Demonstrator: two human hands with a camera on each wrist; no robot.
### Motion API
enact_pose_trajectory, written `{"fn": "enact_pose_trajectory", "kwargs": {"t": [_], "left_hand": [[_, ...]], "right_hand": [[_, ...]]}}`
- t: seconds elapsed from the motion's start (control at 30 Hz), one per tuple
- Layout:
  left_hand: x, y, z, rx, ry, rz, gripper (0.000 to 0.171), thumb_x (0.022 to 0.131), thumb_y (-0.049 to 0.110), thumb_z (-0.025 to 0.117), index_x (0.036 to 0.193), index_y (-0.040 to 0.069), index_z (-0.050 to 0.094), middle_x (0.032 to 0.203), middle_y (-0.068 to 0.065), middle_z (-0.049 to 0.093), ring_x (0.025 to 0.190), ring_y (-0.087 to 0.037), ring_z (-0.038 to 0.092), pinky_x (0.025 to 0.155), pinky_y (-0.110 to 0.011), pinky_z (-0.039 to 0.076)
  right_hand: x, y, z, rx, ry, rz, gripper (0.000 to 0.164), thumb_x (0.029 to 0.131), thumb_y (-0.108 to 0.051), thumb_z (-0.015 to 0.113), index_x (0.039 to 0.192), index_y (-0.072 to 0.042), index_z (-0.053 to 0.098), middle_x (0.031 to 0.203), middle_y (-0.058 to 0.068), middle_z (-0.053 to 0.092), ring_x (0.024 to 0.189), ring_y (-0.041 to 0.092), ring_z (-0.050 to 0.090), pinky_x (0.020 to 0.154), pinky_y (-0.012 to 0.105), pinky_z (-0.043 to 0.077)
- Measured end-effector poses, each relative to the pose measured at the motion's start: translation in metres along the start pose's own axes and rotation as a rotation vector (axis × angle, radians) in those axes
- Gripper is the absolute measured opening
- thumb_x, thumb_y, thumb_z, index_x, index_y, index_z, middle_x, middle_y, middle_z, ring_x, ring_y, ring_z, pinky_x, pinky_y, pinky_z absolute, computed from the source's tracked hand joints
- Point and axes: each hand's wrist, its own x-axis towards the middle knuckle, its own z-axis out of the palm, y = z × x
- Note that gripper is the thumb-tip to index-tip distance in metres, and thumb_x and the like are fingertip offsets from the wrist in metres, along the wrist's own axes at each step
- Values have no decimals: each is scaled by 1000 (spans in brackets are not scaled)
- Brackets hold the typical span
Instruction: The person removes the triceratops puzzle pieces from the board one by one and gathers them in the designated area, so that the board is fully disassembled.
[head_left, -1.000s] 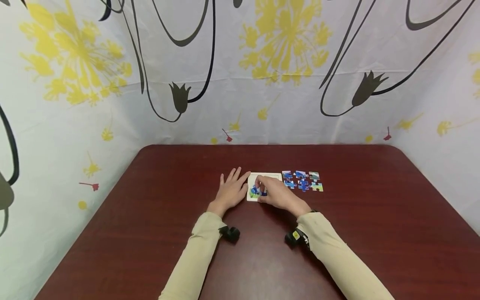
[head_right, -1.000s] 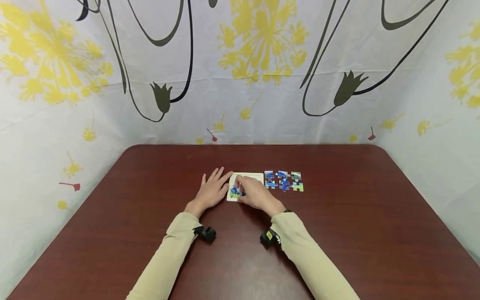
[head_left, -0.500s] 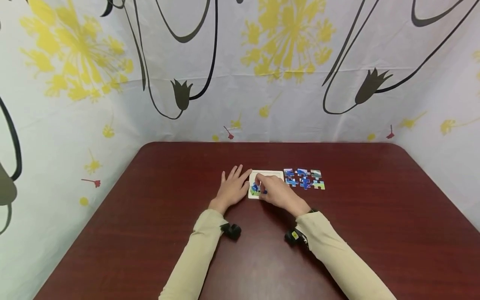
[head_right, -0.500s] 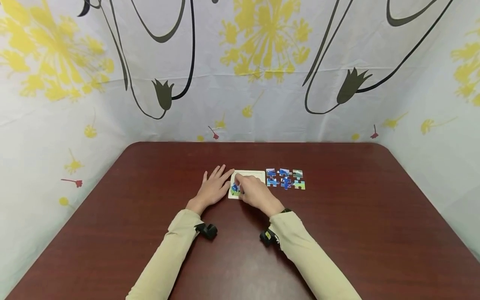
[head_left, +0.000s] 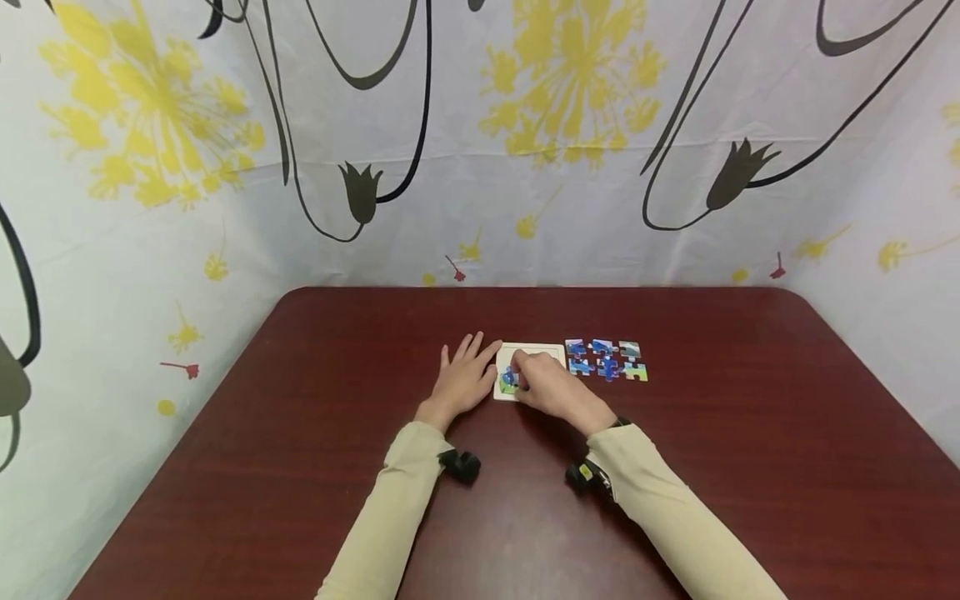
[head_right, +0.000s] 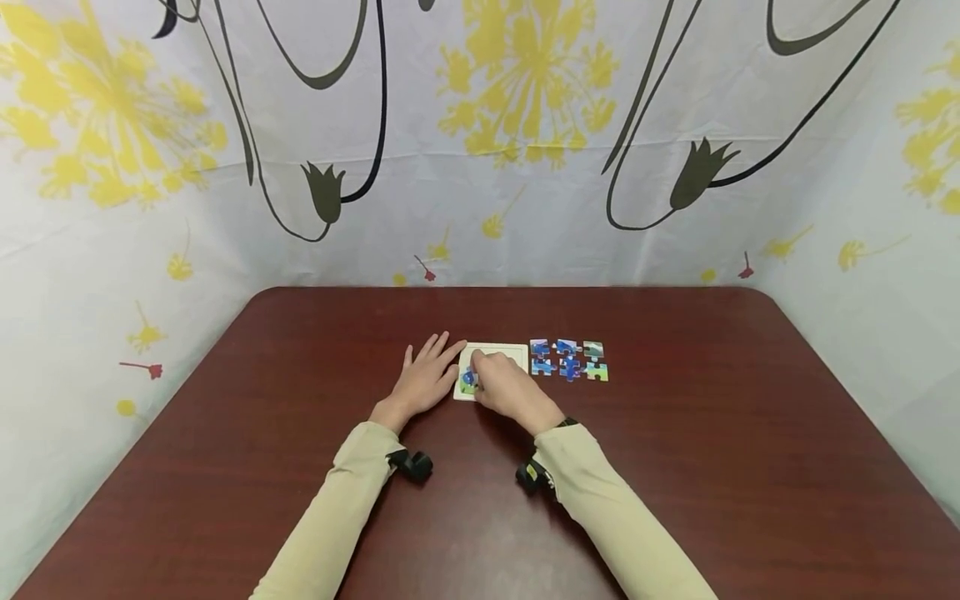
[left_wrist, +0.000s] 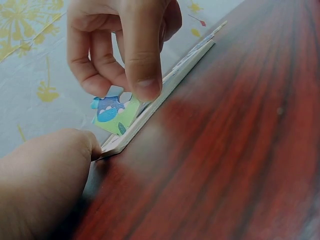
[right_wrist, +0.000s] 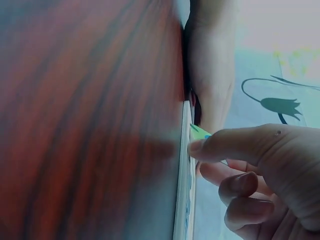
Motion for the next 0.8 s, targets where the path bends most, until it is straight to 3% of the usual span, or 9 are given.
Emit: {"fn": "enact_pose_trajectory", "kwargs": {"t": [0.23, 0.43, 0.57, 0.7, 0.8], "left_hand": [[-4, -4, 3, 0, -4, -22, 48, 100, 35, 30, 147, 27, 31, 153, -8, 18, 140, -26, 10, 106, -58, 3], [-3, -3, 3, -11, 22, -10, 48, 99, 34, 32, 147, 27, 32, 153, -8, 19, 140, -25, 11, 106, -58, 3], [-2, -2, 3, -9, -4, -11, 48, 99, 34, 32, 147, 27, 30, 153, -7, 17, 141, -24, 9, 106, -58, 2], [-1, -3, 3, -13, 13, -4, 48, 99, 33, 33, 147, 27, 32, 153, -7, 19, 140, -24, 10, 106, -58, 2], [-1, -4, 2, -1, 10, -7, 48, 99, 34, 32, 147, 28, 31, 153, -7, 19, 140, -24, 10, 106, -58, 3]], "right_hand": [[-2, 4, -11, -4, -57, 49, 22, 80, -13, 72, 93, -3, 58, 71, -2, 58, 58, 6, 51, 56, 25, 44], [-10, 16, -35, 44, -50, 98, 23, 77, -13, 71, 92, -3, 58, 72, -2, 58, 54, 10, 47, 54, 28, 41], [-21, 25, -45, 75, -61, 149, 24, 79, -18, 72, 93, -4, 58, 73, -3, 58, 56, 11, 46, 56, 28, 40], [-38, 39, -49, 82, -33, 171, 24, 79, -17, 72, 91, -5, 57, 72, -3, 58, 58, 11, 47, 57, 30, 39], [-51, 49, -47, 95, -60, 181, 23, 79, -15, 72, 90, -4, 56, 70, -4, 57, 59, 10, 48, 58, 29, 40]]}}
